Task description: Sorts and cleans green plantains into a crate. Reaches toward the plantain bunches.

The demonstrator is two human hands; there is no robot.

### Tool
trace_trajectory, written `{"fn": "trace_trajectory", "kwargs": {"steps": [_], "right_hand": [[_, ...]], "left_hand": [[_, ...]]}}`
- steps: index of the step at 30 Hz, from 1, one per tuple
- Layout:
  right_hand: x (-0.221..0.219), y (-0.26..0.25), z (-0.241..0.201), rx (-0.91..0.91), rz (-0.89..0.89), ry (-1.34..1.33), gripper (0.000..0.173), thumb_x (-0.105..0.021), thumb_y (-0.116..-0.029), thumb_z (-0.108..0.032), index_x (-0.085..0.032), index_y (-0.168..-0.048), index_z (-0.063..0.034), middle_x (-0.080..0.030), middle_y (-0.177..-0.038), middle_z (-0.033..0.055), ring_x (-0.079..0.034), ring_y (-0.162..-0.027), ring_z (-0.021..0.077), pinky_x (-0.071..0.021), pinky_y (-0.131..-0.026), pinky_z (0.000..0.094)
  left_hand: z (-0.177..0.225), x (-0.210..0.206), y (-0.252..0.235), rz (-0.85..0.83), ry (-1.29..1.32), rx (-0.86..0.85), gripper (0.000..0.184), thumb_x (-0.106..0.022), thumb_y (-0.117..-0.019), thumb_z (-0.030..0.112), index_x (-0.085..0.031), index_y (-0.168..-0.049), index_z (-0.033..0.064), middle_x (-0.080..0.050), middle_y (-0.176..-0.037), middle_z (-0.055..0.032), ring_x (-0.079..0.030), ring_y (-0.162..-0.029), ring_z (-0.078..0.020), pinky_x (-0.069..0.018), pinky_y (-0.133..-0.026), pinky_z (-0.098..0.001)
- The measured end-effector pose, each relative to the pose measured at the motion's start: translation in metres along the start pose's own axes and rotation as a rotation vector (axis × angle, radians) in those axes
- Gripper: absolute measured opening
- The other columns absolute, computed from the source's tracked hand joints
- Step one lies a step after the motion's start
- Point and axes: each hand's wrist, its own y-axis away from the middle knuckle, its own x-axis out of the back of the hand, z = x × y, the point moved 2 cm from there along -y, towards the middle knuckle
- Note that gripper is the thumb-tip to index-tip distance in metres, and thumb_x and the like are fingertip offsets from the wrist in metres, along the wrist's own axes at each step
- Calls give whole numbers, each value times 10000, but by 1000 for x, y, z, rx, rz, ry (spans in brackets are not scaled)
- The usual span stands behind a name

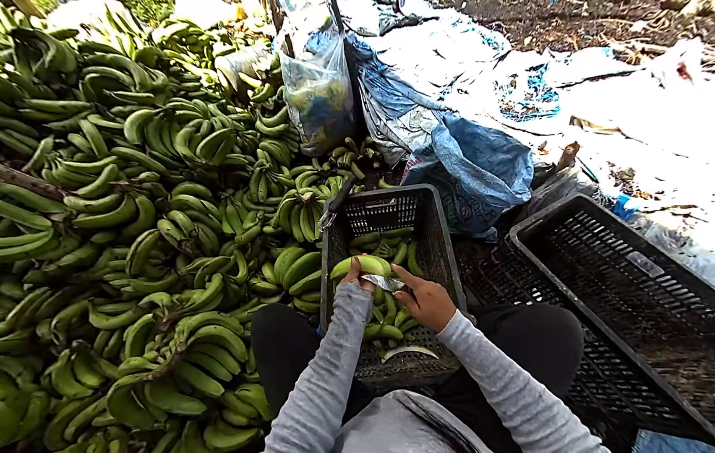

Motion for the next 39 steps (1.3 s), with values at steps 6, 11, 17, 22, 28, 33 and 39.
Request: {"fn": "trace_trajectory", "kwargs": {"steps": [6,11,17,22,28,33,39], "right_hand": [[-2,0,-1,180,204,50,448,-511,-1054,-280,-615,-1417,-40,-746,-1070,219,-740,-873,416,-579,-723,581],[2,1,2,321,399,-35,370,-540,-1027,-274,-745,-1228,-41,-751,-929,169,-729,-756,319,-578,-636,501],[96,-3,13,169,534,9,395,-552,-1026,-177,-637,-1366,5,-717,-1172,230,-719,-912,376,-559,-753,582],[55,-13,5,-143,-42,180,713,-491,-1089,-337,-143,-1652,-71,-711,-1016,283,-693,-929,502,-524,-853,653],[-19,0,15,248,-59,-54,516,-476,-1065,-291,-513,-1494,-7,-725,-1173,242,-729,-957,431,-558,-827,605],[-24,0,16,395,120,-85,456,-502,-1051,-271,-611,-1400,1,-745,-1105,219,-748,-875,383,-592,-729,554],[-37,-1,4,372,337,-408,377,-560,-1017,-228,-710,-1182,75,-757,-991,155,-724,-827,165,-588,-759,318]], "left_hand": [[6,-12,23,-26,30,31,229,-362,-1116,171,-459,-1275,39,-589,-1053,-85,-612,-903,-152,-546,-807,-329],[6,13,9,-407,-27,-35,98,-498,-1035,76,-538,-1123,66,-715,-937,-68,-715,-849,-157,-601,-768,-317],[32,54,-44,-649,-1589,-367,630,-784,-819,-41,-517,-1383,-129,-494,-1416,-357,-538,-1295,-450,-434,-1114,-500],[8,44,-34,-141,-372,-9,598,-330,-1095,47,-50,-1608,175,-510,-1367,-243,-635,-1050,-297,-552,-810,-453],[12,-1,19,68,-91,211,332,-309,-1122,325,-476,-1110,38,-556,-766,-77,-582,-594,-134,-530,-570,-261],[23,-15,42,51,-258,215,309,-251,-1133,211,-472,-1137,-5,-537,-797,-69,-561,-619,-90,-504,-608,-209],[21,1,26,-184,-293,335,326,-258,-1123,241,-491,-986,58,-568,-680,-40,-601,-563,-112,-534,-544,-232]]}}
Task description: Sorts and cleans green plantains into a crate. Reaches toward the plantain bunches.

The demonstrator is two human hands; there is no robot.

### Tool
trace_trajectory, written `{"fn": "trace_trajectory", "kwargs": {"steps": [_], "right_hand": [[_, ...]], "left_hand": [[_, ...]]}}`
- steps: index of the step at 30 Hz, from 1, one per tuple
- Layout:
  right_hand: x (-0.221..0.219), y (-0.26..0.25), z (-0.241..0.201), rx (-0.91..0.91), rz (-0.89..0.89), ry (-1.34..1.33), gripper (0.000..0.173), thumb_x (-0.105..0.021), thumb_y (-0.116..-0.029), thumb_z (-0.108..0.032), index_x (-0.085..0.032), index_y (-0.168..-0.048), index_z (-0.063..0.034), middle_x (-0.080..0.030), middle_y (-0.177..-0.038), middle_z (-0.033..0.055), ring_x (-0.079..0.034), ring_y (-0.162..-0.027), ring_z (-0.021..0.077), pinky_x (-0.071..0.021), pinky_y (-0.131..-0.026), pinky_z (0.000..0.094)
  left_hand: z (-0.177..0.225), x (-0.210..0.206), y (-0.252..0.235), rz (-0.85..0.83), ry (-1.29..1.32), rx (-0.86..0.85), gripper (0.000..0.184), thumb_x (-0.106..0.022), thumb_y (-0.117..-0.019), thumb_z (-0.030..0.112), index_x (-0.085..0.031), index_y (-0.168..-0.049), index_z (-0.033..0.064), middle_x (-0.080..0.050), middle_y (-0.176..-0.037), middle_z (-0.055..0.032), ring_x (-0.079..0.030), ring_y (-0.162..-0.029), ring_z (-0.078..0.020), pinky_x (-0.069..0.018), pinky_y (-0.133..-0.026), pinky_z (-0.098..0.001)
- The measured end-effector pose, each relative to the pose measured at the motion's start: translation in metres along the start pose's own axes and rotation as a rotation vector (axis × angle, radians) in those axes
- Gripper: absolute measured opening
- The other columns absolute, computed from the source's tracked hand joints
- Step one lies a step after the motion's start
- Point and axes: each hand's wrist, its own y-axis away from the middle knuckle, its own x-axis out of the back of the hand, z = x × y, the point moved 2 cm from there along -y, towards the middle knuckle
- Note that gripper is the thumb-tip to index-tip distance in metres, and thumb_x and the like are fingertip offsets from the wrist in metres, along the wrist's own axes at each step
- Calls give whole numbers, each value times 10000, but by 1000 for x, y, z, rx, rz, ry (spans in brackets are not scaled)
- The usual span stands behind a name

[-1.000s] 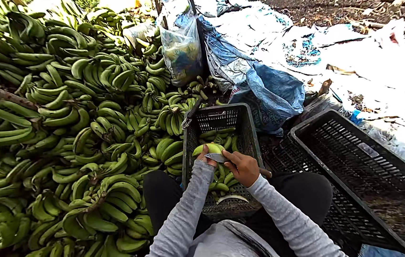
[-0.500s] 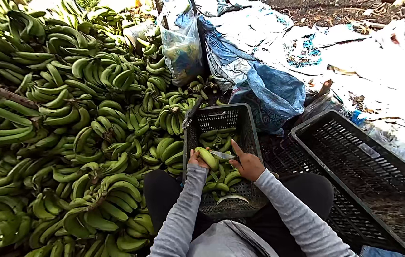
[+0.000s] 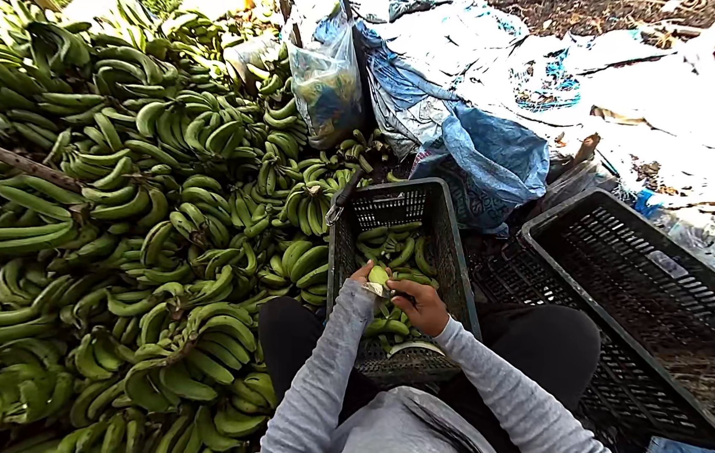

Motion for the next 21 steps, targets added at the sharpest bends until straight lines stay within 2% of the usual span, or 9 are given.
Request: {"fn": "trace_trajectory", "kwargs": {"steps": [2,4,6,9,10,12,15,19,21], "right_hand": [[14,-8,-3,-325,199,-448,256,-507,-994,-51,-621,-1175,92,-685,-848,-3,-608,-674,9,-524,-641,174],[52,-22,19,-651,582,-653,191,-410,-1090,-81,-552,-1184,5,-623,-701,-14,-573,-526,41,-513,-497,187],[83,-24,57,-911,742,-476,261,-402,-1124,-178,-500,-1321,-36,-560,-718,17,-526,-495,72,-466,-449,208],[70,-22,67,-1070,37,-14,509,-368,-1132,-208,-253,-1601,-48,-606,-1022,175,-593,-756,203,-514,-713,344],[54,-23,58,-1027,-231,99,608,-389,-1125,-250,-130,-1639,-55,-637,-1128,236,-649,-888,279,-535,-847,420],[23,-21,25,-805,-511,238,667,-411,-1112,-339,-133,-1649,-56,-675,-1184,294,-674,-1061,425,-487,-1001,565],[-4,-8,-12,-377,-557,211,550,-460,-1076,-324,-438,-1560,-63,-719,-1115,274,-697,-979,468,-512,-892,638],[-5,-2,-17,-239,-562,258,504,-474,-1075,-297,-496,-1528,-76,-714,-1202,244,-711,-1011,450,-532,-853,633],[-8,4,-13,-135,-393,315,432,-516,-1055,-271,-620,-1424,-72,-741,-1063,222,-733,-875,417,-566,-722,592]], "left_hand": [[13,19,2,-257,-195,28,313,-248,-1116,206,-532,-1097,76,-638,-739,-51,-640,-597,-129,-544,-534,-244],[22,37,10,-441,-157,53,347,-228,-1055,174,-505,-1250,95,-657,-839,-67,-646,-617,-145,-534,-501,-244],[29,49,16,-352,68,45,452,-153,-1030,284,-539,-1095,58,-650,-813,-93,-612,-547,-144,-483,-433,-233],[36,54,1,-86,106,-108,493,-163,-1119,388,-513,-1056,47,-628,-753,-81,-627,-537,-146,-528,-448,-254],[34,53,-4,-19,91,-136,438,-191,-1126,343,-505,-1083,40,-620,-763,-89,-624,-548,-158,-534,-467,-273],[29,44,-8,114,32,-116,413,-223,-1130,326,-491,-1174,15,-619,-792,-125,-607,-556,-182,-511,-473,-294],[22,29,-10,208,-72,-17,462,-248,-1123,418,-491,-1158,26,-572,-722,-95,-571,-522,-154,-492,-462,-266],[17,15,-9,239,-163,78,398,-311,-1119,391,-490,-1124,35,-550,-693,-76,-563,-507,-129,-498,-462,-237],[15,11,-7,246,-213,86,393,-307,-1124,383,-497,-1096,40,-527,-666,-59,-547,-496,-120,-491,-467,-231]]}}
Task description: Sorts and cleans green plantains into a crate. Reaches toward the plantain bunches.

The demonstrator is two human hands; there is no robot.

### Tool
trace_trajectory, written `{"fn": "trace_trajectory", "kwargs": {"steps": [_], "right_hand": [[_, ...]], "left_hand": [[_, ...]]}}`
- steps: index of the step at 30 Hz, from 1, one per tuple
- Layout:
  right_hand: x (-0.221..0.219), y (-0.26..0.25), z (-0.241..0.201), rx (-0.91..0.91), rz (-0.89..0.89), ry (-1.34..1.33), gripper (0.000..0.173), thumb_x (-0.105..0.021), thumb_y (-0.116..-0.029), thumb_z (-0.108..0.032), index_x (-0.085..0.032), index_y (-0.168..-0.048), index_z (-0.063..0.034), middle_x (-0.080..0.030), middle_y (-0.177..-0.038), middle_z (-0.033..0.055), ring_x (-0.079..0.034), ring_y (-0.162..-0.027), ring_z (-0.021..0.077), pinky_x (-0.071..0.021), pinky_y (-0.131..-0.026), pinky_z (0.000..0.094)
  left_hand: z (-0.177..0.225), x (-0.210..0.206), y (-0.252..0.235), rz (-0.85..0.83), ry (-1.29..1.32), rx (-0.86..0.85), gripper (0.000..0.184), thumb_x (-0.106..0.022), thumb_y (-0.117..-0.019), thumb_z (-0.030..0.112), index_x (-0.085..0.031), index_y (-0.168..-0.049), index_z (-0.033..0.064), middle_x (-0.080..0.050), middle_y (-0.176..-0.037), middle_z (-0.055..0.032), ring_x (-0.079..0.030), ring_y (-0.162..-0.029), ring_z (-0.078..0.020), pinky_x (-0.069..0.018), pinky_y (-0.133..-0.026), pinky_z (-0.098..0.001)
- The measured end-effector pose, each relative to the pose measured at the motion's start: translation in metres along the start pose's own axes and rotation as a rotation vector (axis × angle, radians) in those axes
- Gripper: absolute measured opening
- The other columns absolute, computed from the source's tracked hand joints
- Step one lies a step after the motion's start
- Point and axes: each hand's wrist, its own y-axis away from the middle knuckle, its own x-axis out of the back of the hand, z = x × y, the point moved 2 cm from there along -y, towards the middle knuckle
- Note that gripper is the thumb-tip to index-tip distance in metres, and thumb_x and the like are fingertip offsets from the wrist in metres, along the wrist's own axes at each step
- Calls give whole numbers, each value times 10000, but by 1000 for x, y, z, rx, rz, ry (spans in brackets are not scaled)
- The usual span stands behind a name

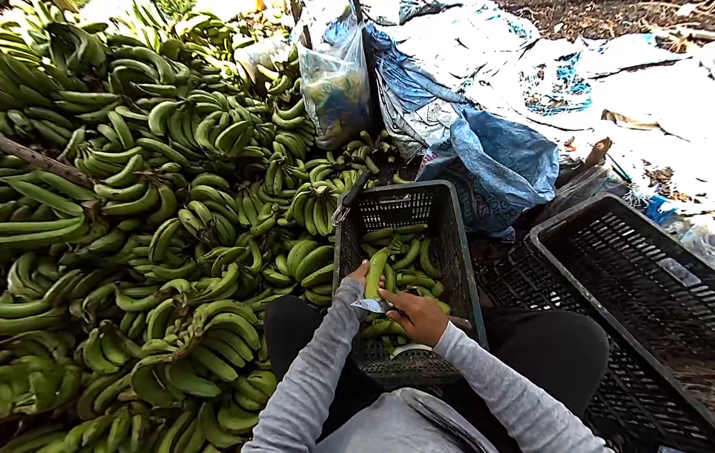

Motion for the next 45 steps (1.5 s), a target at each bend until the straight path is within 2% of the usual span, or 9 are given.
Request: {"fn": "trace_trajectory", "kwargs": {"steps": [4,8,10,14,17,20,23,26,45], "right_hand": [[-10,-1,-1,-111,74,-354,390,-554,-1024,-198,-660,-1337,9,-735,-1162,183,-715,-911,245,-566,-813,429],[-10,-4,1,-464,141,-998,375,-502,-1024,-67,-545,-1358,95,-614,-745,-20,-536,-558,20,-471,-530,180],[11,-1,25,-708,449,-1122,341,-454,-1086,-82,-510,-1384,73,-583,-709,6,-540,-532,59,-479,-495,201],[101,15,86,-857,1070,-559,405,-382,-1129,-176,-410,-1487,11,-572,-887,63,-562,-621,73,-501,-573,216],[89,15,86,-827,403,-55,544,-431,-1103,-195,-313,-1565,66,-665,-1146,326,-689,-958,401,-529,-905,533],[37,3,76,-972,-390,-15,725,-477,-1085,-437,-286,-1536,96,-547,-1390,359,-564,-1304,472,-418,-1109,594],[12,-3,43,-772,-313,-144,554,-413,-1116,-378,-623,-1207,127,-666,-1126,317,-650,-1093,430,-468,-1002,569],[-9,-4,15,-570,-142,-369,483,-350,-1119,-326,-622,-1267,45,-691,-923,175,-665,-839,294,-528,-856,499],[-13,-10,-10,-506,-122,-316,521,-296,-1127,-327,-541,-1377,60,-679,-1105,263,-669,-1005,379,-501,-951,526]], "left_hand": [[1,1,-2,-58,-213,-60,372,-299,-1134,310,-519,-1120,11,-536,-692,-54,-547,-519,-108,-495,-501,-223],[8,11,-3,-158,-649,-133,443,-327,-1134,262,-532,-1336,-76,-646,-1097,-191,-630,-894,-187,-519,-855,-325],[-5,21,-11,-132,-637,-98,450,-295,-1135,352,-552,-1240,-3,-602,-798,-75,-593,-596,-125,-525,-564,-253],[-16,57,-19,-141,-161,-169,406,-266,-1137,333,-480,-1303,30,-557,-770,-54,-545,-542,-117,-478,-480,-240],[-18,56,-27,-146,182,-365,343,-234,-1140,242,-441,-1305,24,-600,-805,-68,-628,-633,-146,-543,-557,-269],[-11,36,-25,-180,246,-552,365,-154,-1128,227,-329,-1414,82,-625,-882,-74,-644,-668,-166,-544,-563,-287],[2,25,-23,-97,233,-705,438,-106,-1120,348,-317,-1397,82,-649,-845,-73,-602,-553,-142,-517,-487,-265],[16,20,-23,-8,215,-769,476,-88,-1122,380,-340,-1375,66,-621,-746,-31,-598,-528,-119,-524,-480,-260],[27,-8,-17,-170,270,-671,505,-32,-1106,390,-414,-1107,59,-566,-623,-7,-575,-468,-117,-520,-443,-255]]}}
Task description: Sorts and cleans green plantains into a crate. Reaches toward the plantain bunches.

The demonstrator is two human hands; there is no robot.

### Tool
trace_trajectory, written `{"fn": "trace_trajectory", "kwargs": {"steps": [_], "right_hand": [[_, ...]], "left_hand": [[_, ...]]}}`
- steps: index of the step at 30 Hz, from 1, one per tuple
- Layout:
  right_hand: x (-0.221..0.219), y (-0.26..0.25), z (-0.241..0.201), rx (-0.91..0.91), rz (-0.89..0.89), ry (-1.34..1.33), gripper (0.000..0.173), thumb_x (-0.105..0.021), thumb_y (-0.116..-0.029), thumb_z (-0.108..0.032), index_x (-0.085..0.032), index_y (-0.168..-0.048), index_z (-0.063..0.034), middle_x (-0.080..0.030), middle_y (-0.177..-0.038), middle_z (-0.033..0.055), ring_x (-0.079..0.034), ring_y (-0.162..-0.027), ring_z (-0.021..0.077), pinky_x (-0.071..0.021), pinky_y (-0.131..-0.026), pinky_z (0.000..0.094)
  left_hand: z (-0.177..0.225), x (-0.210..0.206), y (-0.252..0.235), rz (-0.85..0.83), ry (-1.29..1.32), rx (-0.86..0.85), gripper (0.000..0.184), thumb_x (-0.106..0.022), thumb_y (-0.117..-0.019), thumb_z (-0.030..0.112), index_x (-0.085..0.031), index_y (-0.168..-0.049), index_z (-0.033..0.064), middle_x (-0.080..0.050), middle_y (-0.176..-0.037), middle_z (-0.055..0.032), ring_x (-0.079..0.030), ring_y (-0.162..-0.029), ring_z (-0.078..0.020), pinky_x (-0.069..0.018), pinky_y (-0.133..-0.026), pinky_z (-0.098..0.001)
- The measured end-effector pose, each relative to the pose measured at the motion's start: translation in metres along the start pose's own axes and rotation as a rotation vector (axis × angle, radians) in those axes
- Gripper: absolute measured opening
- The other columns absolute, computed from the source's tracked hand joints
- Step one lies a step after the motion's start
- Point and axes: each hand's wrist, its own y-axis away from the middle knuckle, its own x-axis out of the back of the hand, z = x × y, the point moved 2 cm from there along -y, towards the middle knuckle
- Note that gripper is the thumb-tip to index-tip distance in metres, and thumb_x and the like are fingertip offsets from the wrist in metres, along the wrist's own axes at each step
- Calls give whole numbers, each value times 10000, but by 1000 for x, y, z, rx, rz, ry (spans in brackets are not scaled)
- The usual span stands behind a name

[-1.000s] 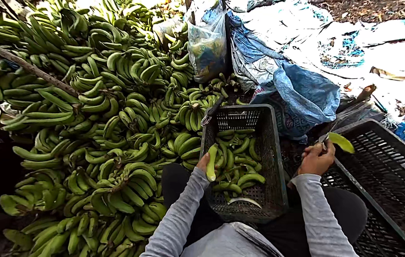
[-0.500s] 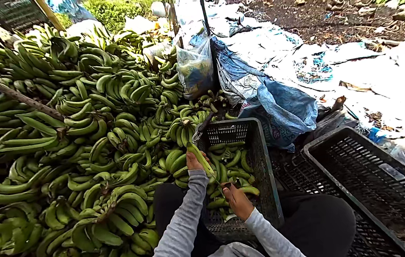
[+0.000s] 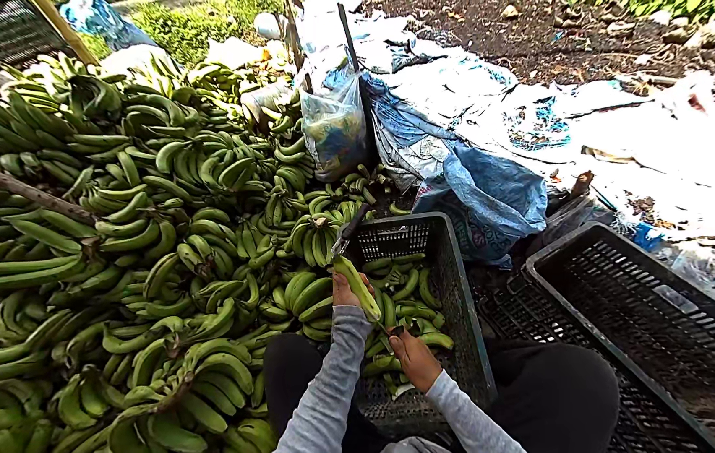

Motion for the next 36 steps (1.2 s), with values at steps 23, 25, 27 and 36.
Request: {"fn": "trace_trajectory", "kwargs": {"steps": [23,25,27,36], "right_hand": [[40,-33,14,-18,164,322,474,-400,-1108,-343,-602,-1360,5,-676,-1260,250,-671,-1143,443,-518,-921,630],[42,-38,17,-47,134,372,477,-426,-1103,-359,-597,-1375,-7,-673,-1264,247,-677,-1131,439,-528,-915,615],[60,-51,25,-197,65,373,520,-375,-1117,-396,-542,-1435,-19,-643,-1325,248,-645,-1199,433,-499,-978,611],[312,-77,135,-599,844,-332,663,-421,-1088,-508,-511,-1368,87,-638,-1156,263,-650,-943,328,-523,-872,475]], "left_hand": [[-9,-1,33,-316,-643,323,504,-281,-1116,253,-317,-1473,-101,-556,-1288,-237,-601,-1101,-190,-501,-976,-364],[-9,2,31,-389,-824,447,326,-495,-1076,155,-510,-1265,-110,-637,-998,-134,-631,-839,-117,-535,-824,-307],[-16,4,32,-636,-886,577,233,-510,-1045,123,-552,-1174,-66,-625,-879,-42,-615,-749,-67,-537,-767,-273],[-99,-136,-5,-853,-1178,661,435,-580,-1053,213,-508,-1356,-91,-617,-1239,-252,-636,-1087,-267,-488,-1006,-423]]}}
